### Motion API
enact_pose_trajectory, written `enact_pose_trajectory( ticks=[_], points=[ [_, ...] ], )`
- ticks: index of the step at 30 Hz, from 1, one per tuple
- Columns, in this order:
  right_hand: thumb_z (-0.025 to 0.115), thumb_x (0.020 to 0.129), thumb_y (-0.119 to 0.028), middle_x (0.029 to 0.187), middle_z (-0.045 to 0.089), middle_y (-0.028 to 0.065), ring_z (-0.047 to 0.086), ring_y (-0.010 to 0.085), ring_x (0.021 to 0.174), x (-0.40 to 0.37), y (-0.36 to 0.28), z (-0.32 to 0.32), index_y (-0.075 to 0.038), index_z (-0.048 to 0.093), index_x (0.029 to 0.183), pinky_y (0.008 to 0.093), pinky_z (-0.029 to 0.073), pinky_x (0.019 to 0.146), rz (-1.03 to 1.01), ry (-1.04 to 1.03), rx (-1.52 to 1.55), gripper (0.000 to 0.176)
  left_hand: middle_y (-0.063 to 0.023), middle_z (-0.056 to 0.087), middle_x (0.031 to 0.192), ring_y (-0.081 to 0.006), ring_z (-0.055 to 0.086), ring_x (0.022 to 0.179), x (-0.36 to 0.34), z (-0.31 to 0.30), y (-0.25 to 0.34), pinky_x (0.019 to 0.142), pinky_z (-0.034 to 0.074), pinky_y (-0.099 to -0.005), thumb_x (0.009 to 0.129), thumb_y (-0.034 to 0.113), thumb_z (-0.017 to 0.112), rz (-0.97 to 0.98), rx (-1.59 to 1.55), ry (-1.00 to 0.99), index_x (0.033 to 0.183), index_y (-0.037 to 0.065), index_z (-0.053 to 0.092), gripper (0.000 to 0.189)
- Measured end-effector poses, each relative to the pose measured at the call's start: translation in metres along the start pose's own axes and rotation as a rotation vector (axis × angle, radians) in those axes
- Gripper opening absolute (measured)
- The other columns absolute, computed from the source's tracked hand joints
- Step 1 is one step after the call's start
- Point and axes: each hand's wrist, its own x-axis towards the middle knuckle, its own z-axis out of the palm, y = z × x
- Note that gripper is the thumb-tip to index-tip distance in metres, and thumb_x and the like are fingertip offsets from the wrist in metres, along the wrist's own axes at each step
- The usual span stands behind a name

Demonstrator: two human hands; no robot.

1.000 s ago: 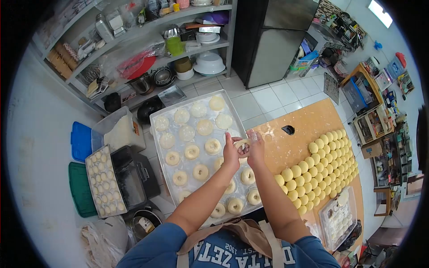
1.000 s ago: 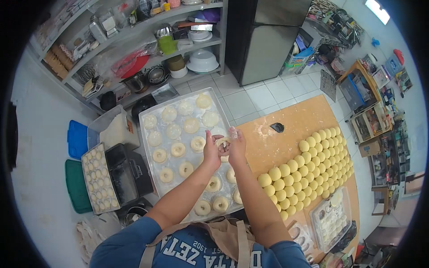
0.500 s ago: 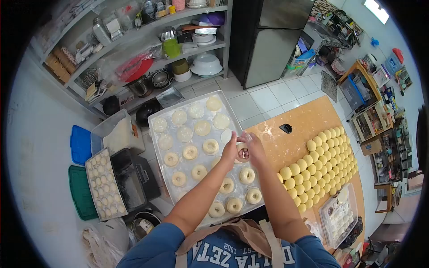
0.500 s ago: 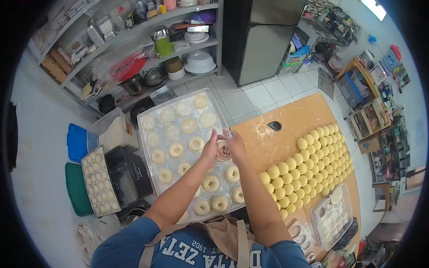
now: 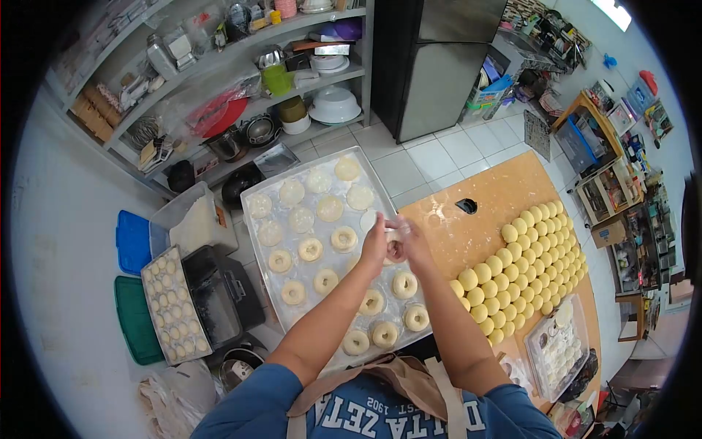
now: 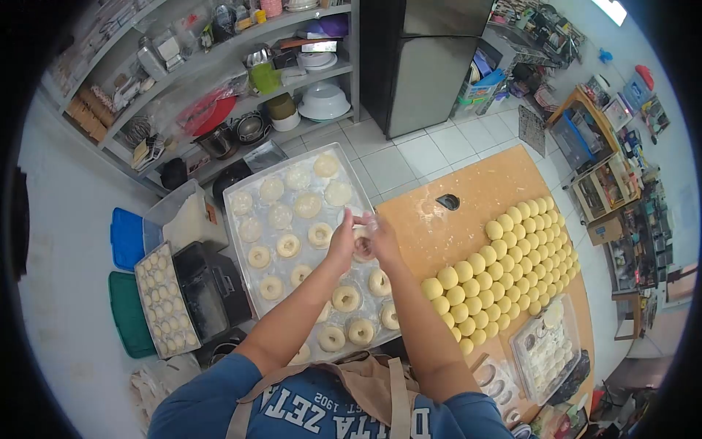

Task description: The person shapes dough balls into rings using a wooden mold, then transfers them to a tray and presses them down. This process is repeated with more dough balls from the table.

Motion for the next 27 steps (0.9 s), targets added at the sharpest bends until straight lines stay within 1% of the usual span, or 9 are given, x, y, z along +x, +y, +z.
enact_pose_trajectory(
  ticks=[1, 3, 4, 7, 10, 16, 19, 22, 27],
  points=[
    [0.050, 0.098, -0.042, 0.082, 0.062, 0.0035, 0.054, 0.0099, 0.060, 0.000, -0.002, -0.004, -0.003, 0.059, 0.111, 0.0248, 0.042, 0.050, 0.066, -0.108, -0.089, 0.042, -0.0062, 0.061, 0.080, -0.0131, 0.058, 0.068, 0.002, -0.001, 0.000, 0.062, 0.047, -0.0272, 0.098, 0.061, 0.027, 0.045, 0.150, -0.014, 0.102, 0.009, 0.059, 0.061],
    [0.049, 0.098, -0.043, 0.083, 0.062, 0.0042, 0.057, 0.0109, 0.066, 0.007, 0.007, -0.001, -0.003, 0.059, 0.111, 0.0253, 0.045, 0.056, -0.124, 0.001, -0.122, 0.043, -0.0059, 0.061, 0.082, -0.0125, 0.056, 0.068, 0.003, -0.003, 0.000, 0.061, 0.045, -0.0270, 0.098, 0.059, 0.028, 0.127, 0.453, -0.043, 0.102, 0.009, 0.059, 0.059],
    [0.049, 0.098, -0.043, 0.083, 0.062, 0.0046, 0.058, 0.0115, 0.070, 0.011, 0.010, 0.002, -0.003, 0.059, 0.111, 0.0255, 0.046, 0.059, -0.221, 0.055, -0.138, 0.043, -0.0051, 0.061, 0.080, -0.0119, 0.055, 0.065, 0.003, -0.002, 0.000, 0.058, 0.044, -0.0264, 0.098, 0.059, 0.029, 0.102, 0.283, -0.039, 0.101, 0.009, 0.059, 0.058],
    [0.049, 0.097, -0.046, 0.095, 0.064, 0.0090, 0.061, 0.0156, 0.085, -0.001, -0.005, 0.011, 0.000, 0.059, 0.113, 0.0277, 0.048, 0.076, -0.023, 0.155, 0.047, 0.049, -0.0014, 0.058, 0.071, -0.0104, 0.050, 0.054, 0.003, 0.006, 0.004, 0.051, 0.041, -0.0249, 0.099, 0.056, 0.029, 0.054, -0.231, -0.013, 0.098, 0.010, 0.060, 0.056],
    [0.048, 0.098, -0.045, 0.095, 0.064, 0.0088, 0.060, 0.0153, 0.085, 0.020, 0.023, -0.004, 0.000, 0.059, 0.114, 0.0276, 0.048, 0.076, -0.082, -0.035, -0.141, 0.049, -0.0009, 0.057, 0.069, -0.0096, 0.050, 0.056, 0.003, -0.001, 0.015, 0.054, 0.042, -0.0245, 0.099, 0.057, 0.029, -0.066, 0.102, -0.049, 0.096, 0.009, 0.060, 0.057],
    [0.047, 0.099, -0.042, 0.089, 0.063, 0.0062, 0.059, 0.0134, 0.076, 0.023, 0.018, 0.003, -0.002, 0.060, 0.112, 0.0280, 0.049, 0.069, -0.058, 0.201, 0.128, 0.044, -0.0012, 0.057, 0.073, -0.0078, 0.050, 0.061, 0.008, -0.004, 0.007, 0.057, 0.041, -0.0224, 0.099, 0.056, 0.034, 0.049, -0.027, -0.034, 0.098, 0.007, 0.061, 0.056],
    [0.049, 0.099, -0.040, 0.088, 0.062, 0.0073, 0.060, 0.0140, 0.074, 0.023, 0.010, 0.000, -0.003, 0.060, 0.105, 0.0275, 0.049, 0.067, 0.075, -0.099, 0.004, 0.040, -0.0027, 0.057, 0.077, -0.0091, 0.051, 0.063, 0.020, -0.014, -0.001, 0.058, 0.043, -0.0234, 0.099, 0.056, 0.035, -0.010, -0.074, -0.028, 0.101, 0.007, 0.059, 0.055],
    [0.051, 0.098, -0.037, 0.081, 0.060, 0.0060, 0.057, 0.0111, 0.065, 0.038, 0.021, 0.004, -0.004, 0.058, 0.101, 0.0250, 0.047, 0.055, -0.078, 0.087, 0.076, 0.034, -0.0049, 0.058, 0.084, -0.0113, 0.054, 0.069, 0.025, -0.021, -0.006, 0.061, 0.045, -0.0261, 0.099, 0.054, 0.036, -0.067, -0.031, -0.014, 0.105, 0.006, 0.057, 0.053],
    [0.054, 0.097, -0.032, 0.080, 0.059, 0.0064, 0.058, 0.0125, 0.065, 0.070, 0.051, 0.016, -0.003, 0.055, 0.104, 0.0276, 0.048, 0.053, -0.027, 0.144, 0.241, 0.030, -0.0072, 0.057, 0.097, -0.0147, 0.057, 0.079, 0.046, -0.031, -0.019, 0.070, 0.048, -0.0309, 0.099, 0.054, 0.036, -0.052, -0.194, 0.143, 0.116, 0.006, 0.050, 0.053]
  ],
)
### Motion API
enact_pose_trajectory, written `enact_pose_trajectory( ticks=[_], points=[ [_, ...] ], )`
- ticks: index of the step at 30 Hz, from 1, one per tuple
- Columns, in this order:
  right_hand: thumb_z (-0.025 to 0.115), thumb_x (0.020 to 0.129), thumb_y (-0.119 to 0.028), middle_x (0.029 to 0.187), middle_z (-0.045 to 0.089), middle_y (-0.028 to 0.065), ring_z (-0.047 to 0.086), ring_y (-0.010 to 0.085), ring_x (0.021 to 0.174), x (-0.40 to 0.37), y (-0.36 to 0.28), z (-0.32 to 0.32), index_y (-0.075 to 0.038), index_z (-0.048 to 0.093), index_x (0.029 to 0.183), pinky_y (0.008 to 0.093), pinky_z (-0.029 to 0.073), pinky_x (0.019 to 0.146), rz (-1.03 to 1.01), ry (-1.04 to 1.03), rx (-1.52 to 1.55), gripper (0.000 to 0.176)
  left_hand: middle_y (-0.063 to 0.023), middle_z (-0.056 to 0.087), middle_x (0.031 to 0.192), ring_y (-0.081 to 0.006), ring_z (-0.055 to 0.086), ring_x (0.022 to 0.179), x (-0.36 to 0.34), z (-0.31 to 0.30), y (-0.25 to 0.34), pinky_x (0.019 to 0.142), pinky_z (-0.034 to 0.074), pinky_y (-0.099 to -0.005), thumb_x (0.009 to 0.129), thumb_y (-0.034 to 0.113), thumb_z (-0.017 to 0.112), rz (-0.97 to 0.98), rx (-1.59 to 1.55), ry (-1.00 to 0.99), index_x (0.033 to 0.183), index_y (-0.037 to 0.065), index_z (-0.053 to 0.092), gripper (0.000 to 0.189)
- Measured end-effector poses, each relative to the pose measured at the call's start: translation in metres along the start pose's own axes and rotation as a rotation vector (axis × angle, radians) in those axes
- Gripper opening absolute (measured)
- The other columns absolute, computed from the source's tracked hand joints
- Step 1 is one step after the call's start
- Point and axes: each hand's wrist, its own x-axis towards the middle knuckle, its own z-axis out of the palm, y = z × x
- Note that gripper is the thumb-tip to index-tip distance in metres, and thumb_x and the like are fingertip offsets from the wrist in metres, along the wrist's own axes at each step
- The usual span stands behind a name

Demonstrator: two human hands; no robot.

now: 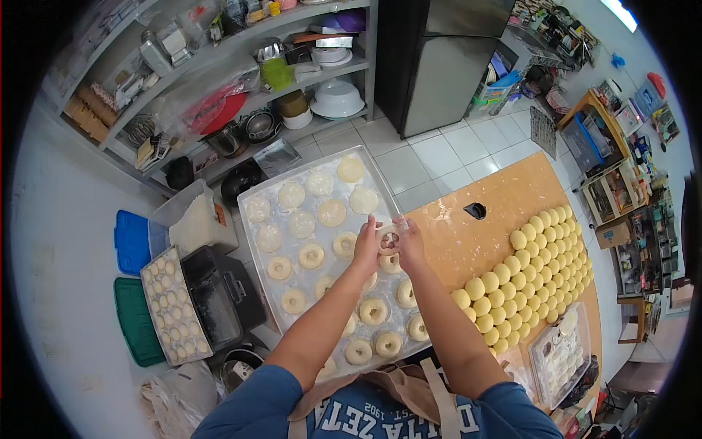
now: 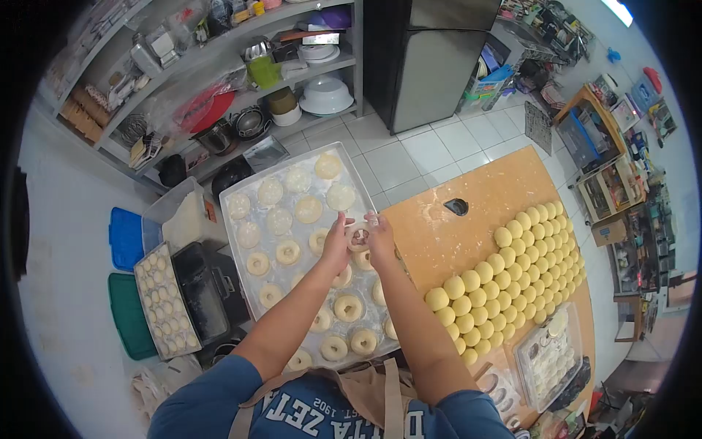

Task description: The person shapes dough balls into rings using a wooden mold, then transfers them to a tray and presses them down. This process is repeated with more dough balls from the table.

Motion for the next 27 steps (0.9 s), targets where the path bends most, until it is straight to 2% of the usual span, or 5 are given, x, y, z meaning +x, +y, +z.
enact_pose_trajectory(
  ticks=[9, 15, 21, 24, 27],
  points=[
    [0.055, 0.095, -0.031, 0.096, 0.064, 0.0145, 0.063, 0.0225, 0.083, 0.048, 0.022, 0.012, 0.002, 0.055, 0.113, 0.0345, 0.050, 0.074, -0.078, 0.072, -0.395, 0.037, -0.0152, 0.049, 0.125, -0.0234, 0.048, 0.117, 0.072, -0.032, -0.010, 0.094, 0.040, -0.0400, 0.095, 0.063, 0.031, 0.158, 0.392, 0.064, 0.126, 0.002, 0.045, 0.070],
    [0.055, 0.092, -0.022, 0.100, 0.066, 0.0223, 0.064, 0.0353, 0.094, 0.046, 0.019, 0.012, 0.003, 0.058, 0.112, 0.0413, 0.049, 0.082, -0.228, 0.099, -0.766, 0.032, -0.0238, 0.053, 0.126, -0.0342, 0.050, 0.120, 0.056, -0.021, 0.013, 0.101, 0.036, -0.0391, 0.094, 0.066, 0.027, 0.141, 0.676, 0.077, 0.127, -0.002, 0.048, 0.079],
    [0.055, 0.085, -0.011, 0.103, 0.064, 0.0253, 0.061, 0.0402, 0.098, 0.032, 0.013, -0.003, 0.001, 0.061, 0.110, 0.0439, 0.048, 0.086, -0.430, 0.010, -1.136, 0.028, -0.0224, 0.048, 0.135, -0.0399, 0.040, 0.130, 0.065, -0.040, 0.014, 0.109, 0.031, -0.0425, 0.094, 0.047, 0.048, 0.464, 0.909, -0.100, 0.123, 0.003, 0.056, 0.053],
    [0.057, 0.079, -0.006, 0.111, 0.062, 0.0229, 0.059, 0.0386, 0.104, 0.026, -0.006, -0.012, -0.001, 0.062, 0.111, 0.0439, 0.048, 0.088, -0.514, -0.051, -1.204, 0.033, -0.0155, 0.041, 0.144, -0.0359, 0.031, 0.138, 0.046, -0.046, 0.034, 0.114, 0.024, -0.0453, 0.086, 0.033, 0.064, 0.749, 1.463, -0.217, 0.124, 0.013, 0.059, 0.043],
    [0.058, 0.078, -0.006, 0.126, 0.055, 0.0179, 0.051, 0.0368, 0.116, 0.023, -0.010, -0.012, -0.009, 0.066, 0.109, 0.0446, 0.043, 0.094, -0.626, -0.090, -1.393, 0.032, -0.0085, 0.033, 0.150, -0.0312, 0.018, 0.144, 0.033, -0.048, 0.040, 0.116, 0.014, -0.0513, 0.079, 0.031, 0.071, 0.814, 1.774, -0.372, 0.120, 0.022, 0.062, 0.044]
  ],
)
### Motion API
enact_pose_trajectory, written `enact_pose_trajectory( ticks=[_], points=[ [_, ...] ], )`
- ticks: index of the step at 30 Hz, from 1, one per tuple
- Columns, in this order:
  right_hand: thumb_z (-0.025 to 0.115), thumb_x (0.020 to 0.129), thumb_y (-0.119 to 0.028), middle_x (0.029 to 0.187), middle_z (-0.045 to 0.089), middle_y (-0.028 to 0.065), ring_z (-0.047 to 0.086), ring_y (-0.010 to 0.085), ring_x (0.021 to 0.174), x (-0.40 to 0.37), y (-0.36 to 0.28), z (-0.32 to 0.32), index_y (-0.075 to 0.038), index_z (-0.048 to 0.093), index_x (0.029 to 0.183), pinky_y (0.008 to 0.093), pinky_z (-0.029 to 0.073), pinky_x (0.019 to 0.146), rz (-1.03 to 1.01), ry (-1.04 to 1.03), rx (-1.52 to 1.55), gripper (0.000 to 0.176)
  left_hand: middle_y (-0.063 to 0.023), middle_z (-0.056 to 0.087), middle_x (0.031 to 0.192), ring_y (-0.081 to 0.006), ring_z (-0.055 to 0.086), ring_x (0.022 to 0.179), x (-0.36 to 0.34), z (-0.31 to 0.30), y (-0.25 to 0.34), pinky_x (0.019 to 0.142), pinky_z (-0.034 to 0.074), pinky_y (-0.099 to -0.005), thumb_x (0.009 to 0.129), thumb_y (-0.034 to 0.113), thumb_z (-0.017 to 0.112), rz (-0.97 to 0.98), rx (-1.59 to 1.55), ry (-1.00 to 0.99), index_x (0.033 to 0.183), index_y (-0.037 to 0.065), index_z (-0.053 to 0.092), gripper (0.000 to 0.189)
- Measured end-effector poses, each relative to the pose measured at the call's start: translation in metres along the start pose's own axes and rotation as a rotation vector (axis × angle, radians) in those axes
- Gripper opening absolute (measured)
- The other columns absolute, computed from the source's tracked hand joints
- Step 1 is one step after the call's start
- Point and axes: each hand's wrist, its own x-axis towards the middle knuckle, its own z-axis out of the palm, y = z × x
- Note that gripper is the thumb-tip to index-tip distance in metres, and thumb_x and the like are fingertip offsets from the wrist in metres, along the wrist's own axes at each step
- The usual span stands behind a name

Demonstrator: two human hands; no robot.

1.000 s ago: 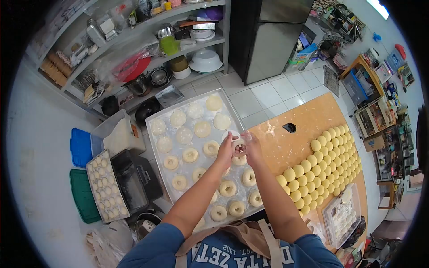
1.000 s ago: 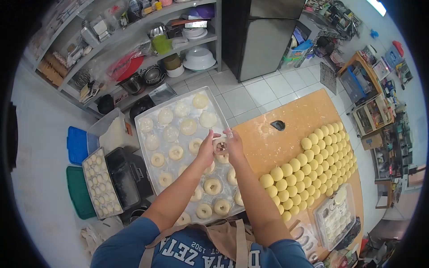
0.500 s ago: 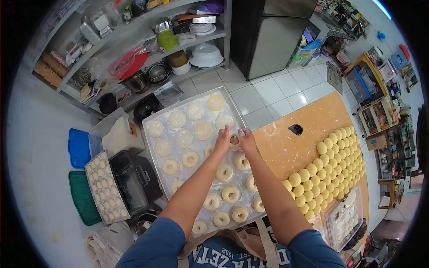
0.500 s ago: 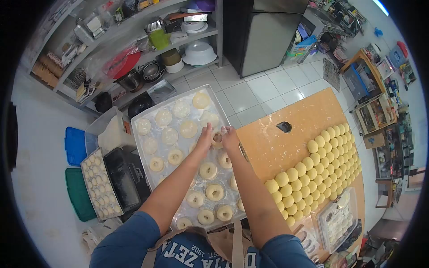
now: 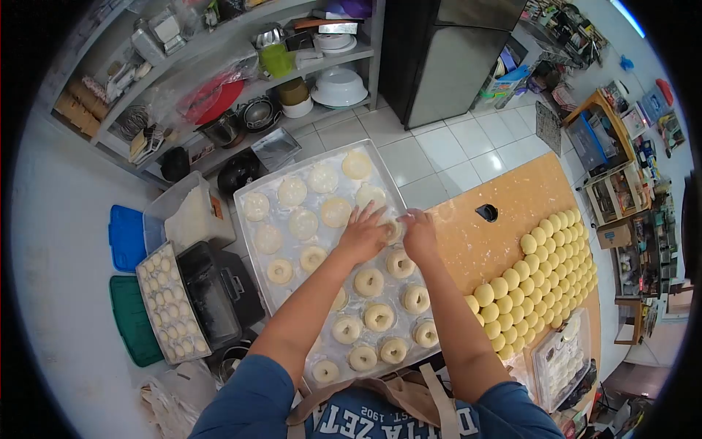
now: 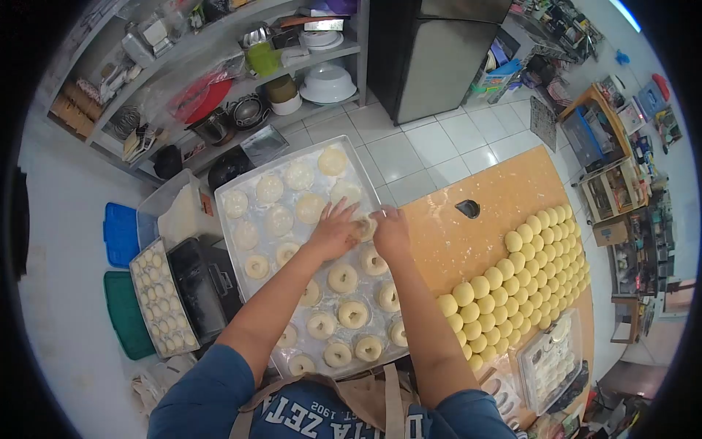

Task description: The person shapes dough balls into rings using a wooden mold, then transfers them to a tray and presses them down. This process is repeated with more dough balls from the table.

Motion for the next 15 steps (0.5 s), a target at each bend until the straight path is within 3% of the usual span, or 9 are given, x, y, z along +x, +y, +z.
enact_pose_trajectory(
  ticks=[4, 9, 12, 15],
  points=[
    [0.057, 0.083, -0.014, 0.140, 0.045, 0.0131, 0.038, 0.0350, 0.130, -0.001, -0.014, 0.005, -0.019, 0.070, 0.102, 0.0480, 0.031, 0.105, -0.047, -0.122, -0.229, 0.024, -0.0064, 0.030, 0.152, -0.0299, 0.013, 0.145, -0.003, 0.003, 0.003, 0.115, 0.006, -0.0572, 0.076, 0.036, 0.074, -0.085, 0.016, -0.026, 0.112, 0.022, 0.065, 0.040],
    [0.054, 0.086, -0.017, 0.140, 0.044, 0.0124, 0.038, 0.0346, 0.130, -0.003, -0.012, 0.017, -0.020, 0.070, 0.101, 0.0506, 0.028, 0.106, -0.047, -0.051, -0.258, 0.023, -0.0069, 0.027, 0.153, -0.0312, 0.013, 0.145, -0.005, 0.002, 0.002, 0.115, 0.006, -0.0589, 0.075, 0.037, 0.074, -0.118, 0.011, -0.029, 0.109, 0.018, 0.065, 0.040],
    [0.059, 0.080, -0.010, 0.138, 0.046, 0.0093, 0.040, 0.0344, 0.127, -0.007, -0.008, 0.012, -0.020, 0.069, 0.104, 0.0508, 0.030, 0.103, -0.034, 0.016, -0.181, 0.028, -0.0086, 0.025, 0.153, -0.0306, 0.014, 0.145, -0.006, -0.001, 0.005, 0.116, 0.007, -0.0554, 0.078, 0.039, 0.072, -0.105, 0.045, -0.056, 0.123, 0.014, 0.056, 0.054],
    [0.061, 0.077, -0.005, 0.133, 0.049, 0.0076, 0.043, 0.0337, 0.123, -0.016, 0.006, -0.003, -0.019, 0.066, 0.108, 0.0503, 0.031, 0.101, 0.024, 0.119, -0.082, 0.034, -0.0117, 0.028, 0.152, -0.0287, 0.017, 0.144, -0.005, 0.022, 0.006, 0.118, 0.007, -0.0497, 0.083, 0.050, 0.063, 0.029, 0.026, 0.124, 0.137, 0.005, 0.040, 0.074]
  ],
)
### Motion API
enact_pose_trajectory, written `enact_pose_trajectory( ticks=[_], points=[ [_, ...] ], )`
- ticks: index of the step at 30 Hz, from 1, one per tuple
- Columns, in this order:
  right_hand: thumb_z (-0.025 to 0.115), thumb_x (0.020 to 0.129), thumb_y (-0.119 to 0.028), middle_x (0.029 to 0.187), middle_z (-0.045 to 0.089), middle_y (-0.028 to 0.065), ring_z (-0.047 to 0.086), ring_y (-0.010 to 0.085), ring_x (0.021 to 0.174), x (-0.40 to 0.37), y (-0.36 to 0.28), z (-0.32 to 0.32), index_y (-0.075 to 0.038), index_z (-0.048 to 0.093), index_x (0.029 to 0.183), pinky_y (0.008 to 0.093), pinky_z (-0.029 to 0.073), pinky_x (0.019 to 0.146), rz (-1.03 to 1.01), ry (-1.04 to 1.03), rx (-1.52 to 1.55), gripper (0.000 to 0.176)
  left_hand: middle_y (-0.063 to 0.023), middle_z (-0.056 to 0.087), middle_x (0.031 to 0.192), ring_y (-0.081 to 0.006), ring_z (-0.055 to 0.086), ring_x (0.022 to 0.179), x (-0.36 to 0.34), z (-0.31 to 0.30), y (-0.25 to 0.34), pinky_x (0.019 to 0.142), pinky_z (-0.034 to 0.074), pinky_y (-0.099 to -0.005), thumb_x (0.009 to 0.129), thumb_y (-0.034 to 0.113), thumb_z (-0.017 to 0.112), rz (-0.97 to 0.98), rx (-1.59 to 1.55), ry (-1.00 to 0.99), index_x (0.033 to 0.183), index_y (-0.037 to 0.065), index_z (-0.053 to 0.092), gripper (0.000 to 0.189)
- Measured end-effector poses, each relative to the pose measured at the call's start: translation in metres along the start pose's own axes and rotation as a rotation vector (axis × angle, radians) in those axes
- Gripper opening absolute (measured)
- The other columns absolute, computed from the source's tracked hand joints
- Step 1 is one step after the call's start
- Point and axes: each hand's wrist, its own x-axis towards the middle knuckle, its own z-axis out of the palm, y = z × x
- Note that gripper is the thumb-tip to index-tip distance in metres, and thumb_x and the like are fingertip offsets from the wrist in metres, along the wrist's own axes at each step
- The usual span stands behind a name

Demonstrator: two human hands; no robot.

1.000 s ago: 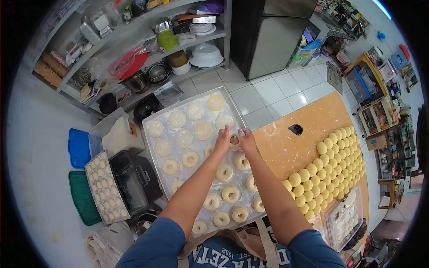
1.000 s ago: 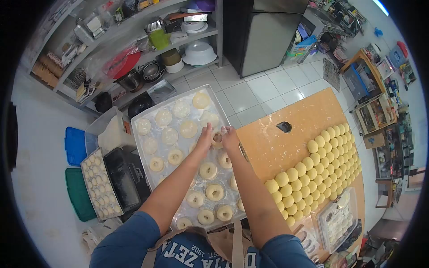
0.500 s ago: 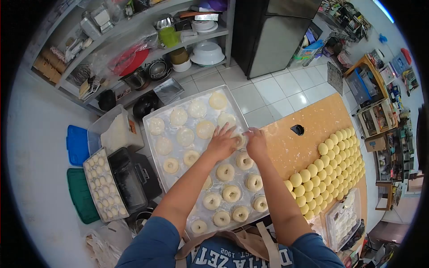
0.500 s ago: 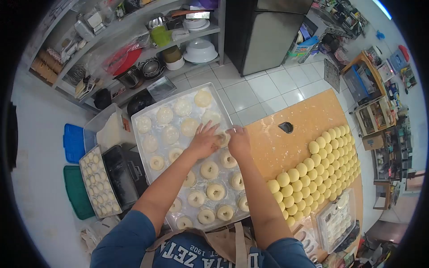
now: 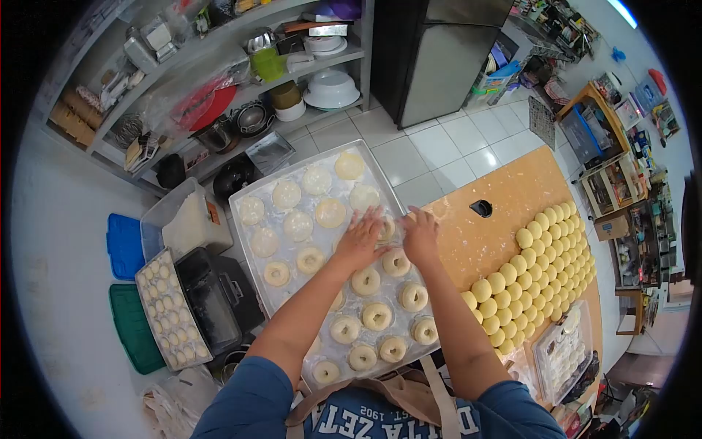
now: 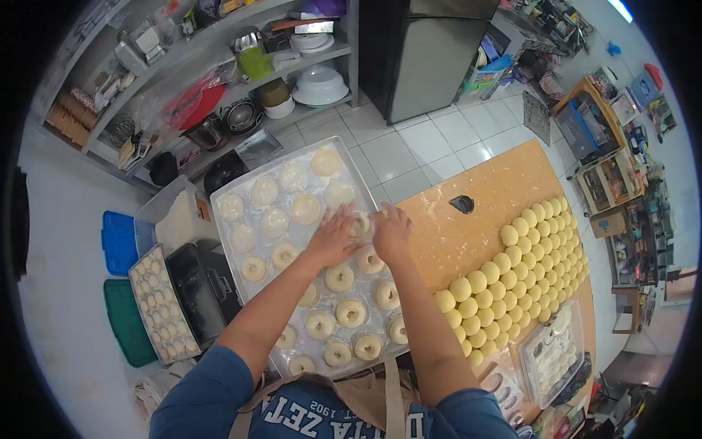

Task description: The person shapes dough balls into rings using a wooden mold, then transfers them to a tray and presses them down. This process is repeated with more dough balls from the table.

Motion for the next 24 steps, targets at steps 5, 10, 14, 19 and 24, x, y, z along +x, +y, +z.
enact_pose_trajectory(
  ticks=[5, 10, 14, 19, 24],
  points=[
    [0.062, 0.079, -0.006, 0.129, 0.052, 0.0073, 0.044, 0.0308, 0.122, -0.030, 0.023, -0.046, -0.017, 0.061, 0.113, 0.0496, 0.031, 0.099, 0.095, 0.125, 0.088, 0.035, -0.0152, 0.016, 0.156, -0.0301, 0.014, 0.145, -0.001, 0.018, 0.001, 0.118, 0.008, -0.0464, 0.085, 0.063, 0.049, 0.121, 0.043, -0.202, 0.148, 0.000, 0.019, 0.093],
    [0.064, 0.079, -0.008, 0.128, 0.052, 0.0082, 0.045, 0.0299, 0.120, -0.075, 0.046, -0.084, -0.016, 0.061, 0.113, 0.0496, 0.031, 0.098, 0.143, 0.169, 0.081, 0.035, -0.0163, 0.016, 0.156, -0.0305, 0.013, 0.145, 0.001, 0.013, 0.004, 0.119, 0.007, -0.0465, 0.084, 0.066, 0.048, 0.123, 0.115, -0.226, 0.148, 0.000, 0.016, 0.098],
    [0.065, 0.079, -0.008, 0.126, 0.054, 0.0085, 0.047, 0.0299, 0.119, -0.115, 0.060, -0.118, -0.015, 0.061, 0.112, 0.0479, 0.032, 0.099, 0.190, 0.205, 0.083, 0.034, -0.0188, 0.014, 0.156, -0.0319, 0.012, 0.145, 0.006, 0.007, 0.006, 0.118, 0.006, -0.0467, 0.085, 0.065, 0.049, 0.050, 0.118, -0.250, 0.148, -0.001, 0.014, 0.098],
    [0.065, 0.079, -0.006, 0.122, 0.056, 0.0110, 0.050, 0.0315, 0.116, -0.179, 0.093, -0.166, -0.013, 0.061, 0.112, 0.0452, 0.033, 0.098, 0.272, 0.317, 0.064, 0.034, -0.0137, 0.010, 0.158, -0.0290, 0.007, 0.146, -0.007, -0.006, -0.002, 0.119, 0.004, -0.0457, 0.086, 0.065, 0.047, -0.076, 0.171, -0.153, 0.150, 0.003, 0.007, 0.098],
    [0.065, 0.078, -0.002, 0.121, 0.056, 0.0138, 0.050, 0.0340, 0.115, -0.255, 0.126, -0.200, -0.010, 0.059, 0.112, 0.0449, 0.036, 0.097, 0.386, 0.362, -0.015, 0.035, -0.0136, 0.008, 0.158, -0.0286, 0.006, 0.146, -0.001, 0.003, 0.007, 0.119, 0.003, -0.0460, 0.086, 0.067, 0.043, -0.006, 0.190, -0.266, 0.151, 0.004, 0.008, 0.097]
  ],
)
